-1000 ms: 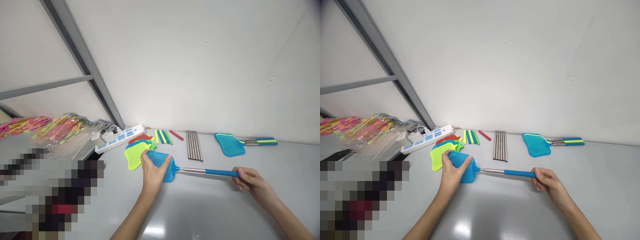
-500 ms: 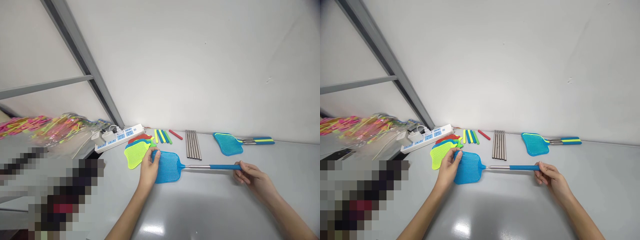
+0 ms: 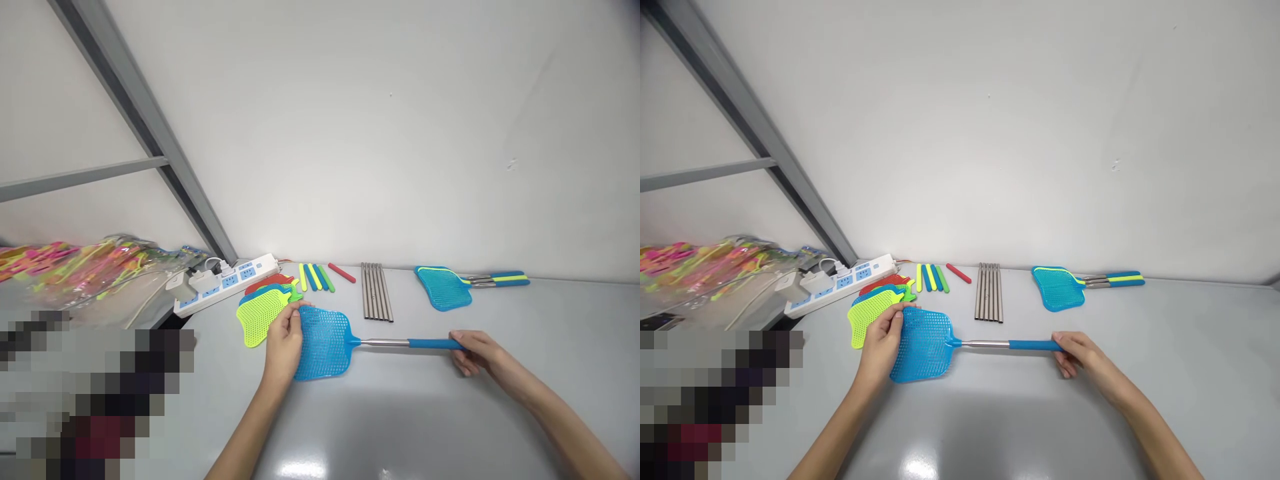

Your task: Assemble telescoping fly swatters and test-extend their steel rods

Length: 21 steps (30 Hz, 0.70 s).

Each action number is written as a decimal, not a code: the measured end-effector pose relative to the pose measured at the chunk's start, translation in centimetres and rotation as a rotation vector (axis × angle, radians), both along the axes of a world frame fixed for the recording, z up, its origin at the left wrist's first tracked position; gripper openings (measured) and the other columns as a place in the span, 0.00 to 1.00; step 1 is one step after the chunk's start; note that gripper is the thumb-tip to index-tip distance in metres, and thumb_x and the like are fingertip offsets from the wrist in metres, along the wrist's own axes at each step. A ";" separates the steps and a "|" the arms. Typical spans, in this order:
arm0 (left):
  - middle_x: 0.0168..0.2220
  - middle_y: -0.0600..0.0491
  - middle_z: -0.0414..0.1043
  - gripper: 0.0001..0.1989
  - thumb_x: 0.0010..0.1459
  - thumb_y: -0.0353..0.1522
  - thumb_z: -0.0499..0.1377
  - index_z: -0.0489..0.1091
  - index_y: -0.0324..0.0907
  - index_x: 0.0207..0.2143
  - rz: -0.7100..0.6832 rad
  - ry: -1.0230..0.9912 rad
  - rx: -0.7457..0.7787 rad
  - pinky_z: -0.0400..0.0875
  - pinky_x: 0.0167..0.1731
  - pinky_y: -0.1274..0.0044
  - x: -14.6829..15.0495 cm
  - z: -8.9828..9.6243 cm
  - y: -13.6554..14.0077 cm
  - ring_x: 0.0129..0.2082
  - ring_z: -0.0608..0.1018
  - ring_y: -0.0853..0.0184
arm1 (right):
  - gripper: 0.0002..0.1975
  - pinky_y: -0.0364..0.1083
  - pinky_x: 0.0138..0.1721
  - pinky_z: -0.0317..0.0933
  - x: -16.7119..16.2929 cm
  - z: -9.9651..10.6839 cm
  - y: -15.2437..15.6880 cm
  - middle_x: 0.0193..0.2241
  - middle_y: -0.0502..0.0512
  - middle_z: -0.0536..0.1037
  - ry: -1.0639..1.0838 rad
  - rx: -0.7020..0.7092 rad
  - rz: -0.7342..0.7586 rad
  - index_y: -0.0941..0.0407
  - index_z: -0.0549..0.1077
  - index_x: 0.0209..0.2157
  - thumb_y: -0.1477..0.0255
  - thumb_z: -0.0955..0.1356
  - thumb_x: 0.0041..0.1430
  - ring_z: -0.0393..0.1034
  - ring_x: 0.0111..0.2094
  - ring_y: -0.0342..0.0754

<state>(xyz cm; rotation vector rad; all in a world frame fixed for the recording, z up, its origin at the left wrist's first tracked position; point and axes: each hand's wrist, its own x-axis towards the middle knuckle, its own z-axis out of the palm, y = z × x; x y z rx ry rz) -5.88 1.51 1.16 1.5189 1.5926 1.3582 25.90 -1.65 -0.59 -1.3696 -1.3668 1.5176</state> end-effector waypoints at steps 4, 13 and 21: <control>0.35 0.50 0.70 0.14 0.52 0.35 0.48 0.69 0.40 0.36 0.010 -0.029 -0.029 0.61 0.38 0.74 -0.1 0.1 0.1 0.37 0.70 0.63 | 0.23 0.43 0.23 0.46 -0.6 0.3 -0.2 0.09 0.46 0.55 -0.151 0.005 0.063 0.57 0.58 0.13 0.56 0.56 0.54 0.50 0.16 0.41; 0.23 0.54 0.68 0.14 0.48 0.41 0.54 0.68 0.39 0.30 -0.339 -0.412 -0.407 0.63 0.24 0.78 0.3 0.7 -0.7 0.22 0.70 0.69 | 0.21 0.42 0.19 0.36 -1.3 1.4 -0.8 0.11 0.43 0.50 -0.239 -0.034 0.292 0.60 0.73 0.24 0.57 0.60 0.52 0.40 0.16 0.38; 0.22 0.54 0.67 0.15 0.48 0.40 0.54 0.69 0.38 0.33 -0.283 -0.313 -0.402 0.62 0.23 0.80 0.8 0.1 -0.6 0.22 0.69 0.71 | 0.20 0.42 0.19 0.34 -1.8 0.7 -1.0 0.09 0.42 0.51 -0.114 -0.141 0.283 0.61 0.74 0.25 0.58 0.63 0.49 0.39 0.14 0.36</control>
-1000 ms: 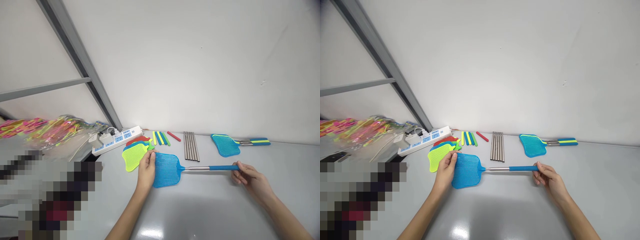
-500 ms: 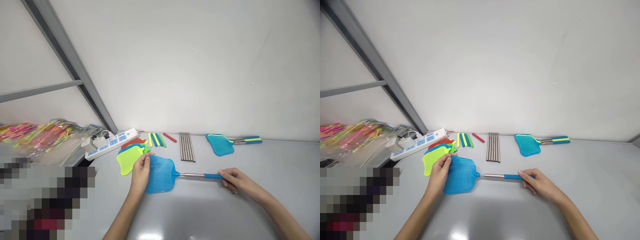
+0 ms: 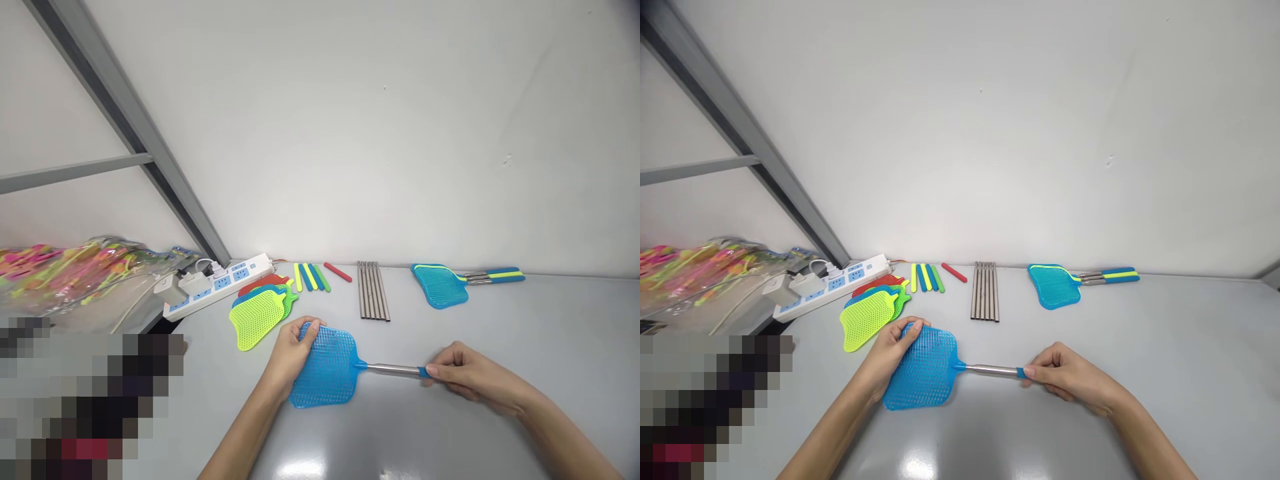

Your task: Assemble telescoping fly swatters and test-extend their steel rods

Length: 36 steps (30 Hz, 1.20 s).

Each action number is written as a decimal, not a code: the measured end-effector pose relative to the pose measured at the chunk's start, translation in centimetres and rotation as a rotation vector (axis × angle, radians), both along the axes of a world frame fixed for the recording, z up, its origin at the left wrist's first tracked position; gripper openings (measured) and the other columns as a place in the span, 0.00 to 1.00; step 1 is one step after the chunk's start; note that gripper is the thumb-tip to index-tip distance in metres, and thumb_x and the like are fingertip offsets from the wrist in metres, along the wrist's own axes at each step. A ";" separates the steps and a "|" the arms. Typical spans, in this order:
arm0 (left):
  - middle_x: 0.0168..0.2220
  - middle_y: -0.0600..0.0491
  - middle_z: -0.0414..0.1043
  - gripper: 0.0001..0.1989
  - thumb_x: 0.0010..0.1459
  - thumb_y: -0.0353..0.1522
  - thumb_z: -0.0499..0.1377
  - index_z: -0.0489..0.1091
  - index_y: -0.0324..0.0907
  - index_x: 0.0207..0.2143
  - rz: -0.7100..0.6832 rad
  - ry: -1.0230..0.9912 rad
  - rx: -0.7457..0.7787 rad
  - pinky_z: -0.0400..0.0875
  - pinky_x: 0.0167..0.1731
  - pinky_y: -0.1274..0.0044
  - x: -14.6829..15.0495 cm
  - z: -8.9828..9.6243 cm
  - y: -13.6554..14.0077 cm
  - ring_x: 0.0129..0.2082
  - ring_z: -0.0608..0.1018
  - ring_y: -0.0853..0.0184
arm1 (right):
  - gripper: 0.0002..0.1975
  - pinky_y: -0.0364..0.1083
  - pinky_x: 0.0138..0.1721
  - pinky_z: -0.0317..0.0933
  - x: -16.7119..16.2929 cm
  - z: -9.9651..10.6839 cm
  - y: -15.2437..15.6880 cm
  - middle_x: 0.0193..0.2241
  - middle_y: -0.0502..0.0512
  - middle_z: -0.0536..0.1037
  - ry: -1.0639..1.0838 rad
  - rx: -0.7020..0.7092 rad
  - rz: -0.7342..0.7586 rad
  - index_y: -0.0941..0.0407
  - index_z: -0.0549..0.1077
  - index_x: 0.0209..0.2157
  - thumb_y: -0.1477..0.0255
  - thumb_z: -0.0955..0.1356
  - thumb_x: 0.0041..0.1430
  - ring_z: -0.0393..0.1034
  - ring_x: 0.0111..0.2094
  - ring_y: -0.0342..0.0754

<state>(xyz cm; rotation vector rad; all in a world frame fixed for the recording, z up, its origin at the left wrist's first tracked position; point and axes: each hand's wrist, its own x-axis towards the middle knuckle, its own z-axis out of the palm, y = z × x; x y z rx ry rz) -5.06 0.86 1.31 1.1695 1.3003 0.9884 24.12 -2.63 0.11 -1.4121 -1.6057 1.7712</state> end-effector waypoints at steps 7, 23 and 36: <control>0.22 0.53 0.68 0.17 0.47 0.41 0.54 0.70 0.36 0.33 0.033 0.106 -0.005 0.62 0.23 0.79 0.4 -0.8 0.0 0.23 0.69 0.69 | 0.19 0.42 0.17 0.33 -0.1 -0.5 0.1 0.09 0.43 0.52 0.009 -0.031 -0.016 0.62 0.74 0.24 0.59 0.63 0.50 0.39 0.13 0.35; 0.22 0.55 0.67 0.18 0.48 0.42 0.54 0.67 0.37 0.34 -0.024 -0.036 -0.144 0.63 0.23 0.79 0.1 -0.2 -0.2 0.21 0.69 0.71 | 0.18 0.42 0.17 0.32 0.4 -0.3 0.6 0.07 0.42 0.51 0.118 -0.104 -0.040 0.64 0.74 0.23 0.61 0.65 0.48 0.39 0.13 0.34; 0.45 0.46 0.67 0.18 0.43 0.36 0.60 0.66 0.40 0.38 0.324 0.145 0.205 0.63 0.43 0.70 0.1 0.2 0.8 0.46 0.69 0.60 | 0.19 0.42 0.17 0.33 0.1 -0.4 0.5 0.09 0.43 0.53 0.123 -0.088 -0.030 0.64 0.75 0.27 0.61 0.64 0.50 0.40 0.13 0.35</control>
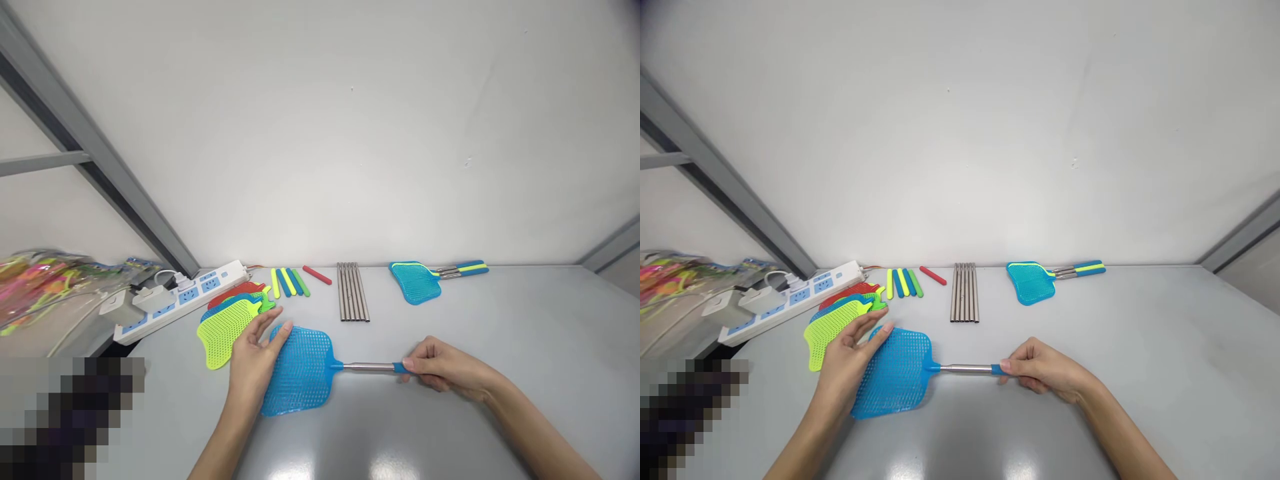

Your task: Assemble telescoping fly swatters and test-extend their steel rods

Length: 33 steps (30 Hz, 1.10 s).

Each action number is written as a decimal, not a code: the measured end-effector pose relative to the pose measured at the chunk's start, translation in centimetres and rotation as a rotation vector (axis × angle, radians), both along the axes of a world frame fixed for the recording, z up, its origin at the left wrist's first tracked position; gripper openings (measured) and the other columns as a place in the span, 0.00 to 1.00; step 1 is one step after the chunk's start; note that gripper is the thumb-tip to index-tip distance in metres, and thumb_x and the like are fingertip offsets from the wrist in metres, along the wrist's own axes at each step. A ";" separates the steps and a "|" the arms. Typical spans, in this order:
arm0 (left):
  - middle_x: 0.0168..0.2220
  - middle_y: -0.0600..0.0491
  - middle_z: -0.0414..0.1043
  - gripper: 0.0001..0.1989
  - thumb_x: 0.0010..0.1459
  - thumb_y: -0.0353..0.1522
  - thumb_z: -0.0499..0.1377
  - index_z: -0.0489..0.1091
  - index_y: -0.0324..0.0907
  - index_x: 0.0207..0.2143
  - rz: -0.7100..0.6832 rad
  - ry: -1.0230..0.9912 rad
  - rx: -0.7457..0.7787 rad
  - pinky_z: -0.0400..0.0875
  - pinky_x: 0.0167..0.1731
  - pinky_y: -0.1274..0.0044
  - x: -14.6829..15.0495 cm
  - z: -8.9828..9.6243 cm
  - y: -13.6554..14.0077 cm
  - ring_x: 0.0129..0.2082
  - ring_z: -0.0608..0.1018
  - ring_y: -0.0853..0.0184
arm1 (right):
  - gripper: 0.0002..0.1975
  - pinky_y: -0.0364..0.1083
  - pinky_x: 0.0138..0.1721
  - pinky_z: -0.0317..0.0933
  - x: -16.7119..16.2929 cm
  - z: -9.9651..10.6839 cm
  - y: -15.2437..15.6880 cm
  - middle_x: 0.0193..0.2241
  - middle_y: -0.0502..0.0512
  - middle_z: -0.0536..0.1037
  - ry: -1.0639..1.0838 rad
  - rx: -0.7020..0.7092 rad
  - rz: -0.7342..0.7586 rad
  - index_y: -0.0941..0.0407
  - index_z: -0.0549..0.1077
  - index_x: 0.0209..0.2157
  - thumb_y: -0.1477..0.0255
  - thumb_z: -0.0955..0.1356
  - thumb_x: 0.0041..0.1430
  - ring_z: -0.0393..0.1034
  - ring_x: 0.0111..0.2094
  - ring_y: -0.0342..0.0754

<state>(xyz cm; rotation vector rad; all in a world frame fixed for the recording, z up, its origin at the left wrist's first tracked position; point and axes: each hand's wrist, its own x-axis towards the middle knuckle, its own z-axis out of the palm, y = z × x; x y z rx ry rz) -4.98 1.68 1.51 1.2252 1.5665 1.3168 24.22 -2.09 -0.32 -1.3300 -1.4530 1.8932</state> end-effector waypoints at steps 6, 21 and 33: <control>0.51 0.51 0.60 0.15 0.49 0.34 0.55 0.64 0.45 0.42 -0.004 0.519 0.458 0.57 0.49 0.69 1.2 0.7 -1.6 0.51 0.62 0.62 | 0.18 0.42 0.17 0.33 0.1 0.0 0.1 0.08 0.42 0.52 0.011 0.004 0.004 0.64 0.75 0.27 0.62 0.64 0.50 0.40 0.13 0.35; 0.25 0.52 0.68 0.13 0.59 0.31 0.39 0.61 0.40 0.30 -1.076 1.237 0.292 0.60 0.25 0.76 6.6 0.3 -4.4 0.24 0.70 0.67 | 0.17 0.41 0.17 0.35 -1.3 0.5 -0.4 0.11 0.43 0.55 0.043 -0.014 0.115 0.63 0.73 0.25 0.62 0.65 0.48 0.43 0.14 0.35; 0.28 0.50 0.67 0.09 0.54 0.24 0.41 0.58 0.41 0.33 -0.950 1.274 0.225 0.62 0.23 0.74 7.5 -1.5 -5.0 0.26 0.71 0.63 | 0.16 0.41 0.15 0.33 -1.7 0.2 -0.6 0.09 0.42 0.52 0.076 -0.094 0.017 0.63 0.73 0.24 0.62 0.66 0.47 0.39 0.13 0.34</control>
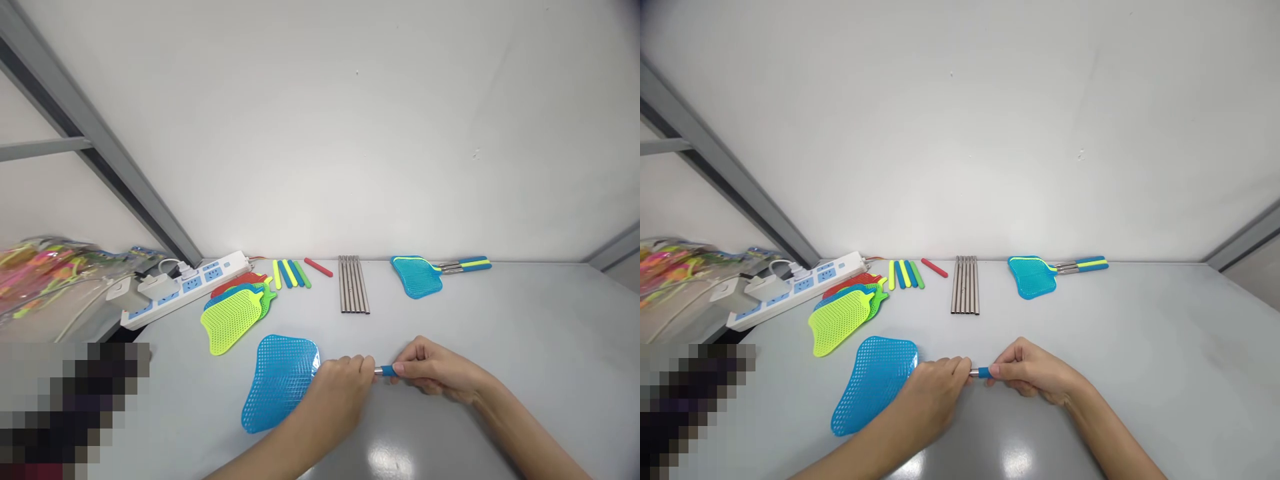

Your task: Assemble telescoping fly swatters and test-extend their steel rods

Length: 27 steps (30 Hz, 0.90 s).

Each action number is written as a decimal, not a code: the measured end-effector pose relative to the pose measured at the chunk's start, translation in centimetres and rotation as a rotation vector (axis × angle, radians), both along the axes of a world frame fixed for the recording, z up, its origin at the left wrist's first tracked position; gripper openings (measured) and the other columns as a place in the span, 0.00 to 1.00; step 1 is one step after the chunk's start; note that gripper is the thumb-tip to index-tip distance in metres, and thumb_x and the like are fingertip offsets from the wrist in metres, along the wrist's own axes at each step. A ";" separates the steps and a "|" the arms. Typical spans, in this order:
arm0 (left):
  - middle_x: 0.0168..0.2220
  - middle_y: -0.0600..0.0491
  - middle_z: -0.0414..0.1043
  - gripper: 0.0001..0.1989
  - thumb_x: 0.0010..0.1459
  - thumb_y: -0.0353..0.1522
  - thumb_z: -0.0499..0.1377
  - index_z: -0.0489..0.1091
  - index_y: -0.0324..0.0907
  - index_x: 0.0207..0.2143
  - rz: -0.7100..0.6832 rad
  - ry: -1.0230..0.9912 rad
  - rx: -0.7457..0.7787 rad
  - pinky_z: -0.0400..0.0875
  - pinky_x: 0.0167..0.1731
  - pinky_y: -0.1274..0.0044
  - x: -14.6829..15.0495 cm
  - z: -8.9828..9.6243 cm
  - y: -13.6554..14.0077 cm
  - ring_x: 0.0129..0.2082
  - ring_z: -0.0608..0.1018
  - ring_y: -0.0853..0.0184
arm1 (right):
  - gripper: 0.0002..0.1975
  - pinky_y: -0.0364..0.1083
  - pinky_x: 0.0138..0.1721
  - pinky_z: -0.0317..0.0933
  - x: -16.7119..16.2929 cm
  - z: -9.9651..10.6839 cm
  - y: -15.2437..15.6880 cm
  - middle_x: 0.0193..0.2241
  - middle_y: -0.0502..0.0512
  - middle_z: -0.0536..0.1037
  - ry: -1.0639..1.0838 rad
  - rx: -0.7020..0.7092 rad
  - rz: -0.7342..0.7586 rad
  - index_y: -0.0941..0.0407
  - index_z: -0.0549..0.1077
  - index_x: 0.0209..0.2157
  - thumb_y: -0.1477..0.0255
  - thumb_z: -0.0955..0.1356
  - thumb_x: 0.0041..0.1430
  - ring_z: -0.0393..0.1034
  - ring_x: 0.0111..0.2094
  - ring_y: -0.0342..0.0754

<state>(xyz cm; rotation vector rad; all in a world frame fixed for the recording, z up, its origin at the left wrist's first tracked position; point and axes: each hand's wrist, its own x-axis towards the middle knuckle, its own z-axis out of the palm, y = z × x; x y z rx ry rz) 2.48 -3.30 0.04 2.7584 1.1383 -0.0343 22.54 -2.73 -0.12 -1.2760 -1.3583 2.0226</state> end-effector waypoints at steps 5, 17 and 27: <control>0.30 0.50 0.68 0.10 0.49 0.22 0.44 0.58 0.41 0.34 0.023 0.021 -0.086 0.63 0.24 0.73 -0.1 0.2 -0.5 0.28 0.72 0.62 | 0.16 0.40 0.13 0.32 -0.8 0.0 -0.4 0.10 0.42 0.52 -0.046 0.005 -0.011 0.62 0.73 0.23 0.61 0.67 0.45 0.40 0.12 0.34; 0.31 0.48 0.69 0.12 0.46 0.22 0.46 0.62 0.39 0.34 0.004 0.053 -0.190 0.63 0.24 0.70 -0.2 0.9 -0.8 0.29 0.73 0.58 | 0.16 0.41 0.14 0.33 -2.7 -0.3 -1.2 0.10 0.42 0.50 -0.086 0.114 -0.002 0.63 0.75 0.26 0.62 0.66 0.46 0.38 0.13 0.34; 0.28 0.50 0.68 0.10 0.57 0.28 0.42 0.61 0.40 0.29 0.007 -0.055 -0.061 0.61 0.26 0.73 -0.5 2.1 -0.1 0.28 0.70 0.63 | 0.19 0.42 0.17 0.34 -1.9 0.7 -0.6 0.11 0.42 0.48 -0.030 0.192 0.051 0.61 0.68 0.18 0.60 0.64 0.50 0.39 0.15 0.35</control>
